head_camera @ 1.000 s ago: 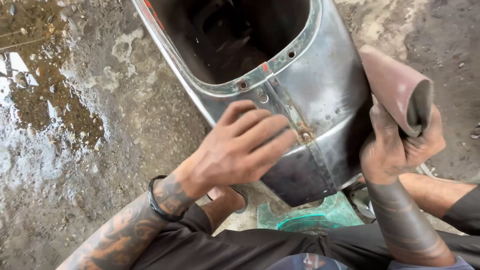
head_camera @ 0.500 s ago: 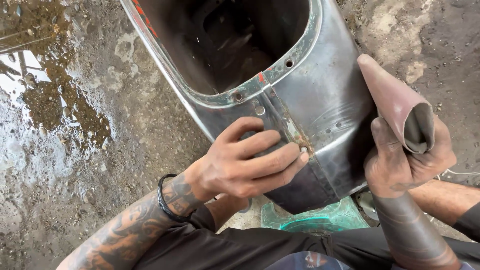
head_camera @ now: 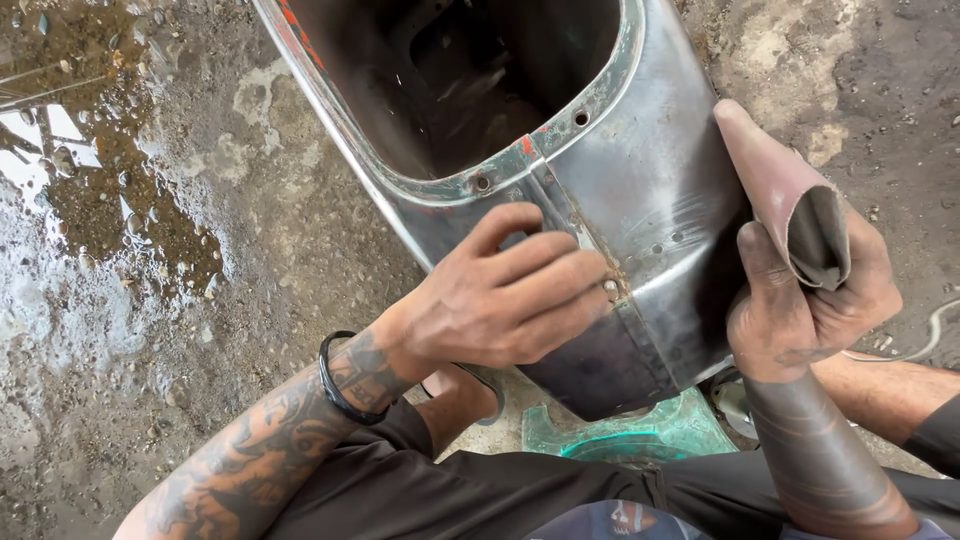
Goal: The person sits on a small stool and sands the exterior surface of a large, hollow metal part using a sanding block. They hold the part steady with one hand while moving the sanding block back and forth across the metal surface.
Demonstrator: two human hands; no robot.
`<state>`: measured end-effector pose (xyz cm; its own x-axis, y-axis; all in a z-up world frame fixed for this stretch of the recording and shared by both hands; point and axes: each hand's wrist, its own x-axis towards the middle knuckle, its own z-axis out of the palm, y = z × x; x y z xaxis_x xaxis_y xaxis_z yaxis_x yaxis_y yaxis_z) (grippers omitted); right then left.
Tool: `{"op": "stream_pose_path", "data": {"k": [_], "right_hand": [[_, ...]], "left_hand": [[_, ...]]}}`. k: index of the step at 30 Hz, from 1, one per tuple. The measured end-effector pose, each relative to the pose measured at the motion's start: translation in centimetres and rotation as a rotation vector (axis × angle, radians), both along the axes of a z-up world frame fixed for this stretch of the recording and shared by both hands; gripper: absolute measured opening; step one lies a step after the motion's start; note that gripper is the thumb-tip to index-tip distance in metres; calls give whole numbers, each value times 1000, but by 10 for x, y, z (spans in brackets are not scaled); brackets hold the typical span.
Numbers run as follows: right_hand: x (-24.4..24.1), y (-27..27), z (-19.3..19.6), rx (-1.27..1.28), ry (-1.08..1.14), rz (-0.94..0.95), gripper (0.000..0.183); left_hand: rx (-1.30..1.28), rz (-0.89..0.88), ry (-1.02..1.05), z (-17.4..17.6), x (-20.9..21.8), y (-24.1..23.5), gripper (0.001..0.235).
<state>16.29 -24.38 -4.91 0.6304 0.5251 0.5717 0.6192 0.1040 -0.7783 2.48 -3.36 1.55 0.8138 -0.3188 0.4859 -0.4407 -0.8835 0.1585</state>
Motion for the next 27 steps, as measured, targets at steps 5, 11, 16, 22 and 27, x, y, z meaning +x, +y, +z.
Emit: {"op": "stream_pose_path", "data": {"k": [5,11,16,22,27], "right_hand": [[2,-8,-20,13,-24,-80,26],[-2,-16,-44,32,80,-252,33],[8,-7,-50,222,-235,211,55],[-8,0,33,-313,-673,127,20],[-6,-4,60,-363,-918,280,24]], "left_hand": [[-113,4,-8,-2,1,0,13],[-223,91,75,-9,1,3,29],[-464,359,124,5,5,0,38],[-373,427,73,0,1,3,41],[-343,484,79,-3,-7,11,45]]}}
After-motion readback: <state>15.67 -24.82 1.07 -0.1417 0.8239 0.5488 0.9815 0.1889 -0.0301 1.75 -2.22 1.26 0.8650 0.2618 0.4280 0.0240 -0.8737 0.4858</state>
